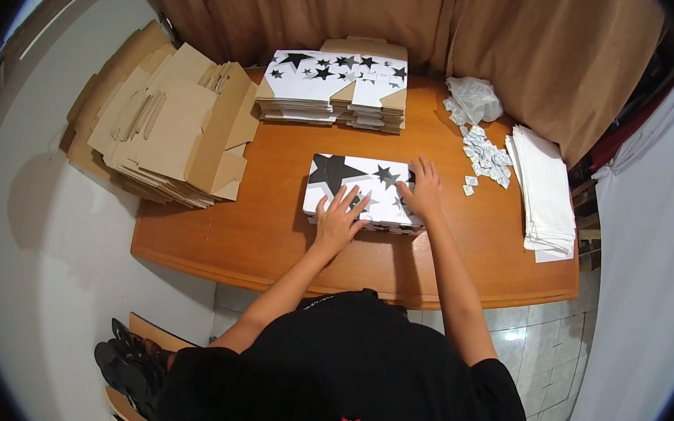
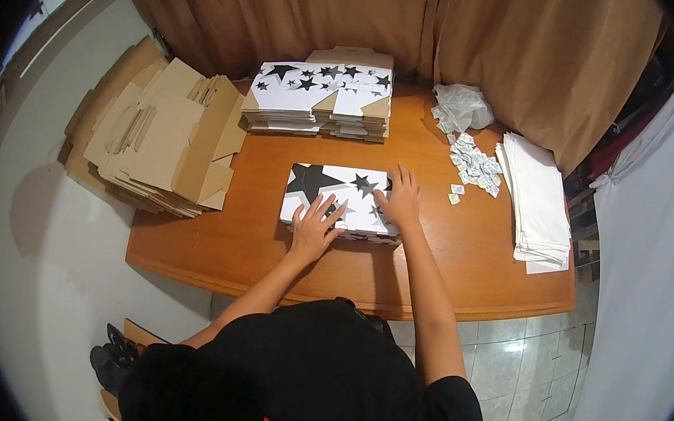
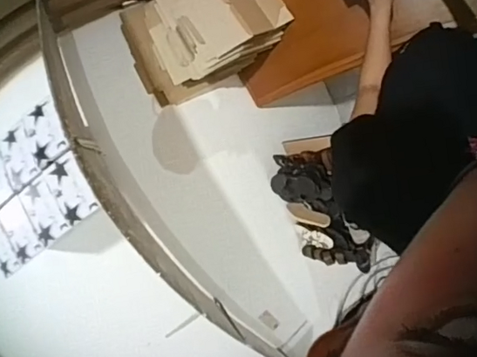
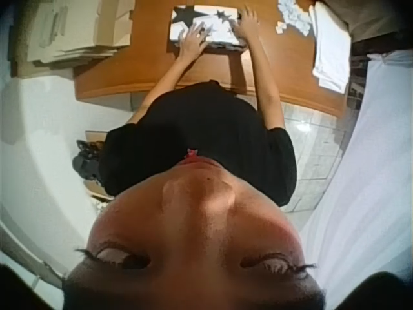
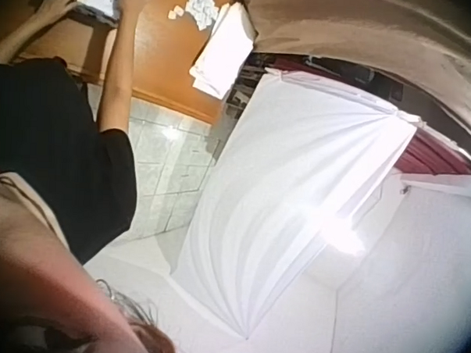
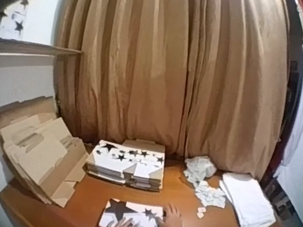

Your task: The recorder is packing a pair of sandals into a shoebox with tissue paper and silica gel packets.

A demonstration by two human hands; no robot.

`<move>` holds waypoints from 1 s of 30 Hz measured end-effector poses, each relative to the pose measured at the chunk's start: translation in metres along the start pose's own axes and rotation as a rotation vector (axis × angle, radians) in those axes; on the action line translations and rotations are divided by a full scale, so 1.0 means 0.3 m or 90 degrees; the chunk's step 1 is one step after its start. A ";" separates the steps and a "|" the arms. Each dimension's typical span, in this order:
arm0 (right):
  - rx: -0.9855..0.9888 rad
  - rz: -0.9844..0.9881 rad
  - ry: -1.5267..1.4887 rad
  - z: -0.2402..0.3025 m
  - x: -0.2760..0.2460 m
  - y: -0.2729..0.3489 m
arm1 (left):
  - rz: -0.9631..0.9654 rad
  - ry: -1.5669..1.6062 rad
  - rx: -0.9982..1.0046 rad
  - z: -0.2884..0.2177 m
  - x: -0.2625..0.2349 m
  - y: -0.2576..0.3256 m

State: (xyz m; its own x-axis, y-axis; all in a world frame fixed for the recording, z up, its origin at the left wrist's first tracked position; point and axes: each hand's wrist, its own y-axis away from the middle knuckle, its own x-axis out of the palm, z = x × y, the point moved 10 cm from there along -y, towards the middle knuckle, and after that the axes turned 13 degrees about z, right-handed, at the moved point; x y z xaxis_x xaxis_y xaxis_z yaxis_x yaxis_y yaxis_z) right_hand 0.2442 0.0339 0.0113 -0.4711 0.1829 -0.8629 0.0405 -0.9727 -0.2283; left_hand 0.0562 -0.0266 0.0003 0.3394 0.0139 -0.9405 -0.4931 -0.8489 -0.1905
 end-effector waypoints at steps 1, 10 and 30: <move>0.012 0.040 0.012 -0.021 0.024 -0.012 | -0.001 -0.001 0.004 0.000 0.002 0.001; 0.144 0.101 0.066 0.000 0.005 0.071 | -0.021 0.051 -0.005 0.108 -0.032 0.019; 0.118 0.367 -0.681 0.184 0.352 0.408 | 0.152 0.787 -0.383 0.457 0.384 0.389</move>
State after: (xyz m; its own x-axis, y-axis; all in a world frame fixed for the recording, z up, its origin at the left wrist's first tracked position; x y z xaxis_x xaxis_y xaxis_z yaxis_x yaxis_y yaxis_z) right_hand 0.1506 -0.0736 -0.0829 -0.9146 -0.4044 0.0075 0.3971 -0.8943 0.2062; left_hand -0.0720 -0.0516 -0.1690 0.9310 -0.3645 -0.0179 -0.3304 -0.8628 0.3825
